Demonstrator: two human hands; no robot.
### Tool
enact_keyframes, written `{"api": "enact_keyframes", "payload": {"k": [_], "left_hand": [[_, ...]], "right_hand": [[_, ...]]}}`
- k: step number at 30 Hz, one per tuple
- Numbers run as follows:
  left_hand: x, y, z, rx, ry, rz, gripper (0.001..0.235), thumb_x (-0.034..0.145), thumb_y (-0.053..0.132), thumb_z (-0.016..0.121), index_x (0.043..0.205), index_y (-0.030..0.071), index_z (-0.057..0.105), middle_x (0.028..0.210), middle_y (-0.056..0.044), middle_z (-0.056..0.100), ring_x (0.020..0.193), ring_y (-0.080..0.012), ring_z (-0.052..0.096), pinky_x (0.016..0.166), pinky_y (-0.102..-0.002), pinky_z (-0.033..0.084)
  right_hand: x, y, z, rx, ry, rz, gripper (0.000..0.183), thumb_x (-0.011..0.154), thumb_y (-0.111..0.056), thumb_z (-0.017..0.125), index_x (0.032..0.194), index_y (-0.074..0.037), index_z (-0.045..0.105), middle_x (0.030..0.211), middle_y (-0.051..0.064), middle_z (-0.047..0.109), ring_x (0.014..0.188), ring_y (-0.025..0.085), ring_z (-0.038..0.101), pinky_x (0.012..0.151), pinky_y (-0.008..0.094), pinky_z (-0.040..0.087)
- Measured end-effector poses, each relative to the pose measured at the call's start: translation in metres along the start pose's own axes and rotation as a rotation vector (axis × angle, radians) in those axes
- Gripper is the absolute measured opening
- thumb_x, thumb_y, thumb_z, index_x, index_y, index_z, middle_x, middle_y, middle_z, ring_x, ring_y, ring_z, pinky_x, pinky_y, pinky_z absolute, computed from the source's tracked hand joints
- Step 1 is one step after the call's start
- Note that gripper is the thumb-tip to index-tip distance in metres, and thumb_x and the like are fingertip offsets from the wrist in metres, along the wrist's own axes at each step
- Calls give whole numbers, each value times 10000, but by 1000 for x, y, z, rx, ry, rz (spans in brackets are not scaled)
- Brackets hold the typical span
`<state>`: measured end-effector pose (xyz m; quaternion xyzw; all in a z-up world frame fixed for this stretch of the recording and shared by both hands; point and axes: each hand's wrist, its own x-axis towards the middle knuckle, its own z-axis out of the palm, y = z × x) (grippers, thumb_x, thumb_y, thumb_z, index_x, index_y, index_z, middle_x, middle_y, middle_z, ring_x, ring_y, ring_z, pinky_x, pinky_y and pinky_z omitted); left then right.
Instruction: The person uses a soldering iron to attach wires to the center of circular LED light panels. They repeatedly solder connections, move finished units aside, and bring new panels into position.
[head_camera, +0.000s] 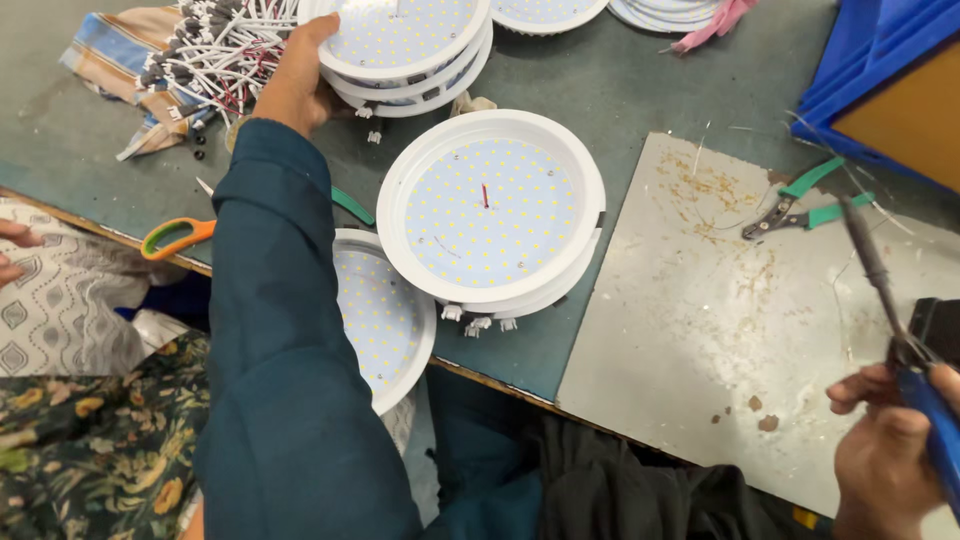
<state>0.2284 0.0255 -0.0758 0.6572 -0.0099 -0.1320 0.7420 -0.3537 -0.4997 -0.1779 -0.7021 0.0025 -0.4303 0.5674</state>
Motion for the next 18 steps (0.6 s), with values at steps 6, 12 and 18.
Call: {"api": "enact_keyframes", "payload": {"k": [6, 12, 18], "left_hand": [[16, -6, 13, -164, -184, 323, 603, 917, 412, 661, 1375, 26, 594, 1461, -204, 638, 1339, -396, 641, 1155, -618, 496], [-8, 16, 28, 45, -72, 12, 644, 844, 451, 534, 1388, 109, 515, 1355, -209, 648, 1164, -404, 702, 799, -708, 587], [-41, 35, 60, 131, 32, 35, 695, 852, 409, 611, 1441, 69, 466, 1385, -266, 613, 1140, -407, 705, 766, -678, 617]], "right_hand": [[-9, -1, -6, -132, -33, 30, 542, 1185, -416, 558, 1528, -34, 383, 1105, 175, 601, 805, 246, 632, 708, 315, 509], [-16, 12, -31, -60, 50, 116, 525, 1186, -354, 517, 1535, 11, 371, 1117, 176, 579, 830, 249, 609, 747, 307, 488], [-18, 12, -33, -23, 90, 62, 596, 1176, -384, 546, 1582, 16, 370, 1119, 166, 599, 846, 238, 624, 755, 307, 516]]}}
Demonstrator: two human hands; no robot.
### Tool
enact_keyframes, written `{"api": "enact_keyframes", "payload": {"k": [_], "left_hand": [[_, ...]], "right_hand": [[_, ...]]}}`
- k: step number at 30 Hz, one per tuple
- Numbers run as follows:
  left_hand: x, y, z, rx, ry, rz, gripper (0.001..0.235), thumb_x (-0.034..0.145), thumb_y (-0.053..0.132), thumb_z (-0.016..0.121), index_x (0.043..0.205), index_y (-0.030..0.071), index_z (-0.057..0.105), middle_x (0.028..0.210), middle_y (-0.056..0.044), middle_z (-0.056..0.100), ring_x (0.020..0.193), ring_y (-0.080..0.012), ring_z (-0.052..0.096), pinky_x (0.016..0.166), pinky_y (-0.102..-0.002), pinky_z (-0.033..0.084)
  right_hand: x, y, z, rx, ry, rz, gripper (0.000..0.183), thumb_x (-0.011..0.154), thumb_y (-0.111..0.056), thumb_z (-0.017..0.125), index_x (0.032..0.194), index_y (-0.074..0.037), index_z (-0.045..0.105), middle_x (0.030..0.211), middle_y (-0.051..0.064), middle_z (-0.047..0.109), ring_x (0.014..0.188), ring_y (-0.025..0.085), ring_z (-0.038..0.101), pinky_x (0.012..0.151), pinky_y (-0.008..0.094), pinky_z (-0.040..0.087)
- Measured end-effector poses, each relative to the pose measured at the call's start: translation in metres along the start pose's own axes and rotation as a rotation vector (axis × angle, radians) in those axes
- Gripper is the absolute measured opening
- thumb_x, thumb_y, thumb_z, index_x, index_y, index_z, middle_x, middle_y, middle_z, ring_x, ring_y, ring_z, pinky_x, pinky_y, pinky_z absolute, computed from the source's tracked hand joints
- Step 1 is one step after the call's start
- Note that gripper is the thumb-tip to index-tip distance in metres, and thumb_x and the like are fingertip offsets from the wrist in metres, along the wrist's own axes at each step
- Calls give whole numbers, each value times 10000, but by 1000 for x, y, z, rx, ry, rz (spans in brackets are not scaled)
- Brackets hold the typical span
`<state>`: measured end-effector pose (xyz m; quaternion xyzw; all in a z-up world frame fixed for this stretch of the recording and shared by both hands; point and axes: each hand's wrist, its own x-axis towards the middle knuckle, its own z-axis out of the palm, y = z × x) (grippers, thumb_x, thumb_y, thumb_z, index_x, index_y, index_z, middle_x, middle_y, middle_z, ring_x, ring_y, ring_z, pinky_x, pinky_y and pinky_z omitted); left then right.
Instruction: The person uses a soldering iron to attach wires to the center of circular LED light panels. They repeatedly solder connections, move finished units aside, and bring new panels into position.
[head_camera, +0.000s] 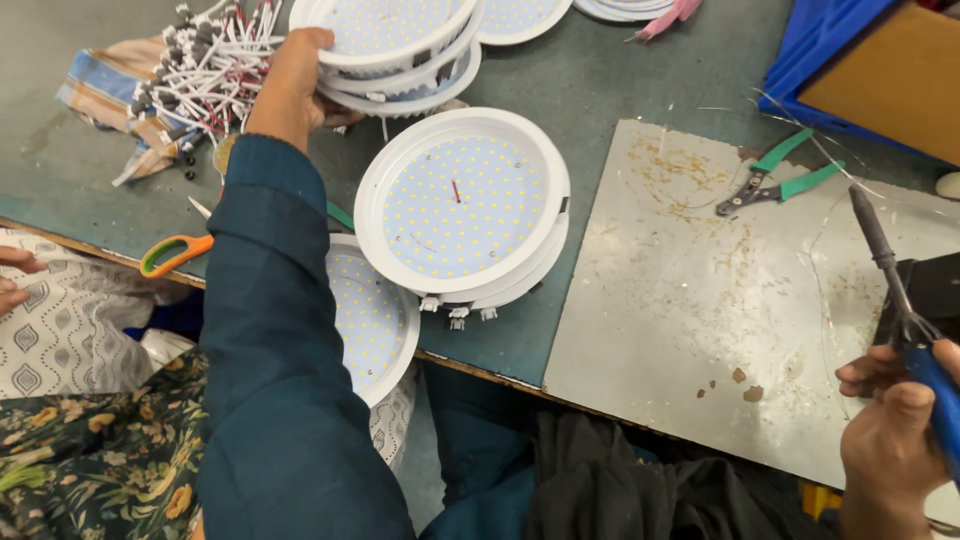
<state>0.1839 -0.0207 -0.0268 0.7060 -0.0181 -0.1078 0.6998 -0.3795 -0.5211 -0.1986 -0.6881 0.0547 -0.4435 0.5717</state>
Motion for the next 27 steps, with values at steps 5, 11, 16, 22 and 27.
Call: {"api": "enact_keyframes", "payload": {"k": [5, 11, 16, 22, 27], "left_hand": [[-2, 21, 16, 53, 379, 55, 1002, 785, 209, 714, 1441, -27, -5, 1338, -310, 496, 1138, -422, 678, 840, -584, 607], [33, 16, 53, 152, 374, 314, 805, 822, 177, 737, 1364, -64, 193, 1287, -311, 569, 1139, -353, 660, 933, -487, 583], [60, 17, 109, 84, 289, 514, 792, 849, 76, 740, 1390, -79, 182, 1315, -319, 564, 1151, -361, 658, 967, -503, 565], [38, 50, 165, 97, 115, 354, 915, 859, 46, 535, 1496, 37, -122, 1290, -272, 510, 1018, -401, 710, 761, -630, 610], [12, 26, 233, 263, 81, 171, 764, 861, 3, 534, 1485, -24, 95, 1256, -341, 549, 919, -456, 765, 671, -673, 573]], "right_hand": [[-5, -3, -7, -15, 40, 8, 592, 1188, -388, 551, 1580, 20, 374, 1140, 172, 591, 854, 240, 617, 757, 294, 505], [-12, -8, -17, 51, 76, 8, 546, 1198, -373, 578, 1551, -3, 386, 1134, 153, 582, 841, 228, 611, 771, 292, 512], [-16, -16, -22, 153, 156, -7, 537, 1172, -386, 663, 1505, -40, 422, 1090, 152, 597, 797, 217, 604, 707, 286, 490], [-23, -30, -42, 112, 251, -40, 478, 1166, -396, 702, 1420, -52, 488, 1023, 158, 632, 785, 222, 645, 672, 314, 534], [-36, -30, -58, 149, 307, -94, 455, 1148, -364, 698, 1417, -56, 497, 1024, 145, 628, 774, 207, 616, 656, 300, 515]]}}
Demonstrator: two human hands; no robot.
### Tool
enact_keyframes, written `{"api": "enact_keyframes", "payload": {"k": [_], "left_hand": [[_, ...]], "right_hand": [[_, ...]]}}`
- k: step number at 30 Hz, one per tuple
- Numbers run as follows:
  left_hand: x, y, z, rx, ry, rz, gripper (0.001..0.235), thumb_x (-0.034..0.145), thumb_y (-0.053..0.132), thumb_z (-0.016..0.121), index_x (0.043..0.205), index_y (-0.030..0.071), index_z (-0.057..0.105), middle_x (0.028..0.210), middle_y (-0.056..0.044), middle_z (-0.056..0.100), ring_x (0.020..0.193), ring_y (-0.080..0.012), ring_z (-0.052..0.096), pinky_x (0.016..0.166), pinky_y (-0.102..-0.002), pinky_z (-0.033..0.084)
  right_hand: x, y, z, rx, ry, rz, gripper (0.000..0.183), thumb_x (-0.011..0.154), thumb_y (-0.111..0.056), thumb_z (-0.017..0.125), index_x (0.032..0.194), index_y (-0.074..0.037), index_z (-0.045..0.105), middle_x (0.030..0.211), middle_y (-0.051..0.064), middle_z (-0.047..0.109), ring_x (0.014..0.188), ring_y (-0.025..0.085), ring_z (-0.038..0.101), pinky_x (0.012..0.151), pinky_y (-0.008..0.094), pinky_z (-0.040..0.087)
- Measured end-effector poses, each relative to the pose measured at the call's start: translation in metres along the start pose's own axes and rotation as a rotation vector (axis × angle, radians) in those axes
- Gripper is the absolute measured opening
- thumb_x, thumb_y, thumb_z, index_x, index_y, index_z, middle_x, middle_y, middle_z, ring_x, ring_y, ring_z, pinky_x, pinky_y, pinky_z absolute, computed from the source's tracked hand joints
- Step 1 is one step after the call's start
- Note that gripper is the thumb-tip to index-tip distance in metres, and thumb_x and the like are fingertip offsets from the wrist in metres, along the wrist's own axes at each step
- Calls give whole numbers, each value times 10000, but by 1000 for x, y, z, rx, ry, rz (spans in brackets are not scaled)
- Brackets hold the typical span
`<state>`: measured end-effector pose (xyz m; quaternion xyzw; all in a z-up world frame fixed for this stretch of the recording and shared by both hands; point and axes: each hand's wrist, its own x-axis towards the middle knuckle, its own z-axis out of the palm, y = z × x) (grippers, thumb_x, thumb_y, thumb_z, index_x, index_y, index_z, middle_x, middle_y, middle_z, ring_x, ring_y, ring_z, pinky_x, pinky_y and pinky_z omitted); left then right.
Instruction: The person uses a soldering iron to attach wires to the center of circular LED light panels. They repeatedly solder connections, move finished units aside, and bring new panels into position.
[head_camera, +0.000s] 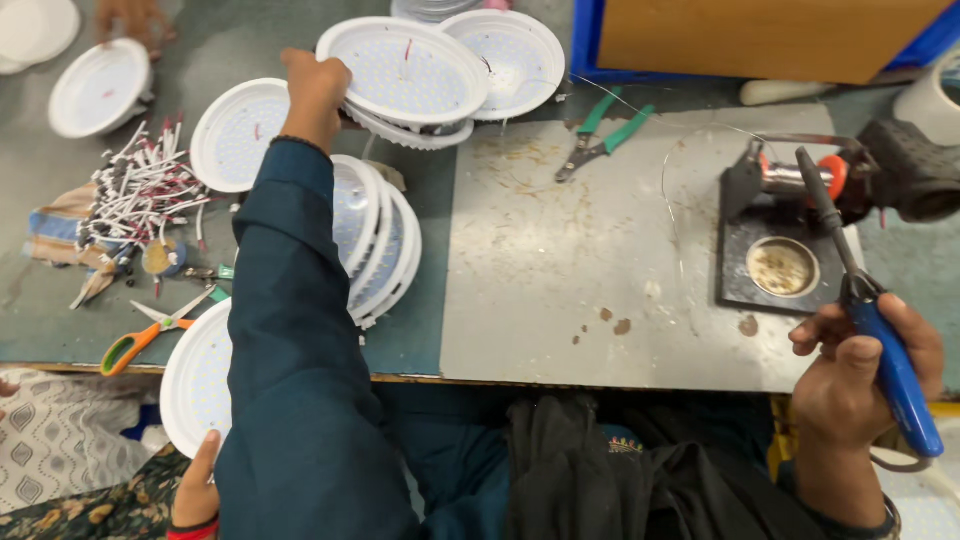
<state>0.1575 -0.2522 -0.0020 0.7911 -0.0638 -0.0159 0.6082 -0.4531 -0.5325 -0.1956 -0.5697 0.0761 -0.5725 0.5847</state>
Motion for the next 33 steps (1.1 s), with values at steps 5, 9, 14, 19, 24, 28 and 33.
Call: {"api": "enact_keyframes", "payload": {"k": [5, 9, 14, 19, 24, 28, 33], "left_hand": [[-30, -8, 25, -37, 0, -39, 770, 830, -18, 617, 1427, -41, 131, 1212, -347, 566, 867, -450, 776, 614, -638, 591], [-87, 4, 28, -138, -15, -48, 767, 822, -34, 662, 1357, -21, 112, 1203, -336, 568, 848, -436, 770, 584, -594, 602], [-170, 18, 27, -162, 14, -141, 650, 783, -45, 656, 1272, 79, 244, 1176, -274, 562, 818, -362, 765, 570, -529, 617], [-262, -3, 35, -216, -19, -194, 622, 809, -12, 688, 1277, 68, 287, 1231, -216, 579, 926, -333, 753, 594, -503, 616], [-349, -32, 56, -338, -64, -298, 660, 798, -19, 695, 1326, 74, 310, 1213, -179, 609, 993, -278, 699, 721, -422, 624], [-388, -59, 79, -404, -156, -307, 643, 823, -9, 680, 1328, 57, 287, 1196, -220, 615, 981, -259, 692, 734, -386, 604], [-405, -73, 107, -479, -284, -278, 621, 869, 14, 663, 1324, 19, 240, 1190, -265, 603, 1076, -245, 675, 914, -349, 597]], "right_hand": [[-4, -1, -17, 26, 77, -20, 460, 1142, -352, 707, 1420, -47, 504, 1006, 155, 634, 743, 213, 590, 660, 309, 504], [-2, 0, -19, 73, 95, -17, 465, 1140, -350, 709, 1425, -48, 502, 1002, 154, 641, 737, 222, 601, 666, 308, 511], [0, 7, -21, 117, 80, -8, 477, 1162, -370, 721, 1450, -61, 500, 1024, 149, 629, 755, 229, 610, 656, 308, 514], [-2, 13, -13, 149, 83, 25, 464, 1139, -368, 722, 1402, -53, 506, 1002, 157, 631, 744, 244, 630, 642, 310, 502], [-6, 9, 4, 190, 38, 24, 462, 1139, -370, 718, 1400, -54, 505, 1056, 172, 665, 781, 249, 643, 666, 310, 499], [-2, 3, 24, 167, -12, -20, 455, 1134, -368, 685, 1409, -49, 510, 1109, 162, 646, 897, 252, 648, 785, 380, 569], [0, 3, 56, 82, -135, -124, 442, 1122, -364, 620, 1447, -89, 501, 1341, 235, 640, 1087, 318, 724, 1075, 475, 591]]}}
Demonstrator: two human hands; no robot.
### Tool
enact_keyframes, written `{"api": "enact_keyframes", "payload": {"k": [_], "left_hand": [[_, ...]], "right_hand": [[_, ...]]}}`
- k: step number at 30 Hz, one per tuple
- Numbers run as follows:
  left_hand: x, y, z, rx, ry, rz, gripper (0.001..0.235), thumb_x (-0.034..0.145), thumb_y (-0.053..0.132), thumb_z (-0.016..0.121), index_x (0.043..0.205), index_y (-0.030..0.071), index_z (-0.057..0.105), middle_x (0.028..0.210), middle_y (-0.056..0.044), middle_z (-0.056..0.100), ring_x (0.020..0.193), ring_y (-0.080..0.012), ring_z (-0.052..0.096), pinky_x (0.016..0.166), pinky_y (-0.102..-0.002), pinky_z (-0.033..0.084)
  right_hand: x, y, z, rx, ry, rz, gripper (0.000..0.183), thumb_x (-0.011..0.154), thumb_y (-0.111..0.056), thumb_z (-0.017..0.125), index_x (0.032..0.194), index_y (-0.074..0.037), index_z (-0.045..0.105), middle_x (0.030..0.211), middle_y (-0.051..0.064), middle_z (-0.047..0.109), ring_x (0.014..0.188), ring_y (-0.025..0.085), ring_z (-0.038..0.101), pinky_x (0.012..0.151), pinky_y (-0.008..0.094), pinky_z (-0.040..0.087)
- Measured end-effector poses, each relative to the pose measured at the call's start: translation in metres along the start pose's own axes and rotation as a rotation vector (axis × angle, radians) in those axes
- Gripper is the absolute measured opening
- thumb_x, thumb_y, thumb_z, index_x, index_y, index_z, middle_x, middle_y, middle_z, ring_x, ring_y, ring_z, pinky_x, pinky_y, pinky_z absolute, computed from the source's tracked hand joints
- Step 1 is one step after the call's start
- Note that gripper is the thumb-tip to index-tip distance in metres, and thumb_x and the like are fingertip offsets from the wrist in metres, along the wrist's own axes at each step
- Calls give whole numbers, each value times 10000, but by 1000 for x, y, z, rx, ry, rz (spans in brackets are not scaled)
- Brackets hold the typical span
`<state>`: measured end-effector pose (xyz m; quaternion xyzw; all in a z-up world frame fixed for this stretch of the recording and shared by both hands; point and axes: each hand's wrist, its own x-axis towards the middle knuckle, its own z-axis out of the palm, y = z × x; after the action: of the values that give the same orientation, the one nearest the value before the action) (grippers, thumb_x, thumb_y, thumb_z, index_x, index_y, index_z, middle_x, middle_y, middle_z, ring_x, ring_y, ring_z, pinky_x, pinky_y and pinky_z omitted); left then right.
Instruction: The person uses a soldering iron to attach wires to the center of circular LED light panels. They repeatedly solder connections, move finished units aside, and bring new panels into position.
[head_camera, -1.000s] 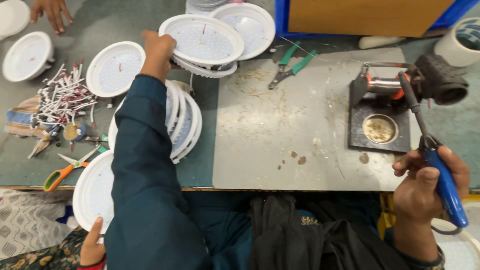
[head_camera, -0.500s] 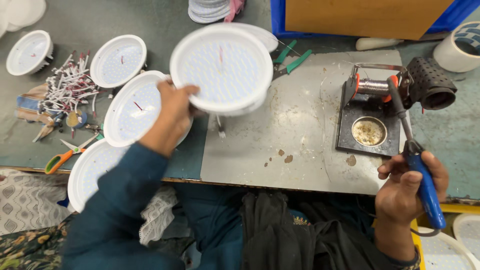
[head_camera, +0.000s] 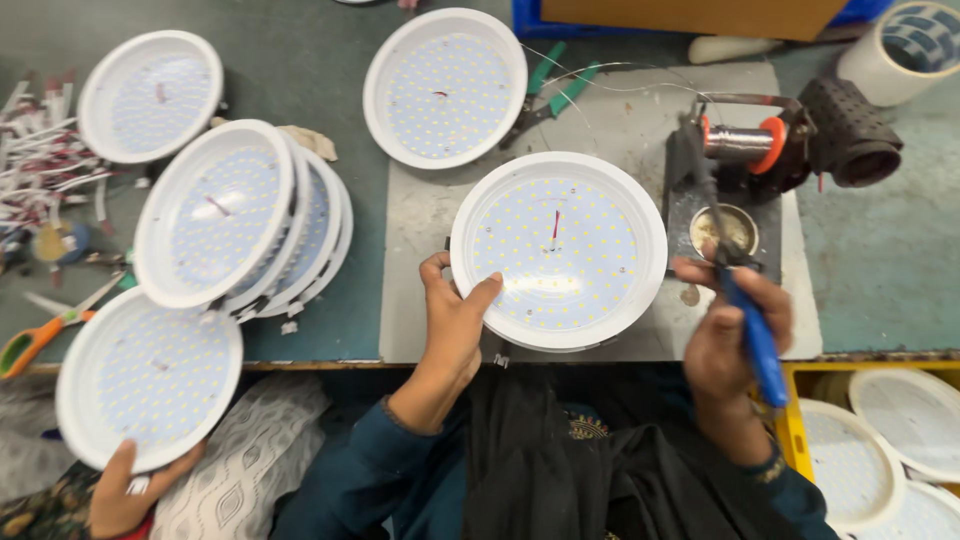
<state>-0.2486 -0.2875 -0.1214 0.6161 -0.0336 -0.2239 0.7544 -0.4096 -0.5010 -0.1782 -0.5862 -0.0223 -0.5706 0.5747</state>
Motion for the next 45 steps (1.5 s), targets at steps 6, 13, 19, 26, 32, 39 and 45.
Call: {"api": "enact_keyframes", "payload": {"k": [6, 13, 19, 26, 32, 39, 45], "left_hand": [[-7, 33, 8, 241, -116, -156, 633, 900, 95, 704, 1379, 26, 296, 1103, -207, 638, 1022, -268, 676, 844, -381, 587], [-30, 75, 7, 1085, -72, 526, 294, 881, 241, 762, 1136, 97, 731, 1036, -85, 705, 992, -299, 642, 901, -435, 477], [-8, 46, 44, 1128, -286, 881, 194, 889, 211, 737, 1047, 99, 758, 1108, -53, 698, 1266, -329, 537, 1125, -690, 208], [19, 51, 49, 1113, -477, 750, 106, 911, 206, 710, 894, 118, 767, 1028, -31, 694, 1211, -289, 579, 1129, -700, 168], [25, 49, 53, 1042, -456, 742, 136, 898, 232, 721, 856, 110, 763, 886, -16, 706, 1091, -280, 597, 1097, -706, 132], [29, 40, 51, 1043, -480, 823, 99, 892, 220, 745, 856, 134, 777, 871, 11, 697, 1116, -269, 595, 1123, -685, 147], [28, 33, 48, 1114, -421, 922, 97, 892, 240, 761, 880, 148, 790, 923, 14, 687, 1120, -270, 583, 1132, -698, 192]], "right_hand": [[-1, -13, 21, -185, -211, 103, 396, 1100, -159, 596, 1453, -75, 437, 1491, 288, 557, 1336, 378, 614, 1205, 491, 488], [-2, -11, 36, -288, -261, 139, 694, 852, 181, 533, 1464, -83, 337, 1611, 277, 368, 1522, 417, 420, 1305, 535, 386], [-7, -12, 37, -270, -218, 144, 741, 755, 228, 374, 1425, -86, 343, 1640, 275, 335, 1523, 401, 407, 1300, 519, 364], [6, -26, 38, -295, -247, 116, 666, 779, 243, 375, 1344, -109, 362, 1652, 289, 340, 1450, 360, 507, 1263, 481, 419], [17, -29, 42, -293, -258, 110, 669, 773, 251, 382, 1337, -108, 369, 1604, 316, 372, 1468, 368, 487, 1256, 481, 429], [21, -34, 44, -317, -245, 89, 643, 771, 260, 367, 1302, -103, 361, 1517, 315, 460, 1503, 375, 437, 1297, 491, 380], [21, -31, 47, -286, -223, 79, 636, 776, 251, 360, 1305, -103, 364, 1565, 325, 443, 1499, 375, 444, 1276, 495, 420]]}}
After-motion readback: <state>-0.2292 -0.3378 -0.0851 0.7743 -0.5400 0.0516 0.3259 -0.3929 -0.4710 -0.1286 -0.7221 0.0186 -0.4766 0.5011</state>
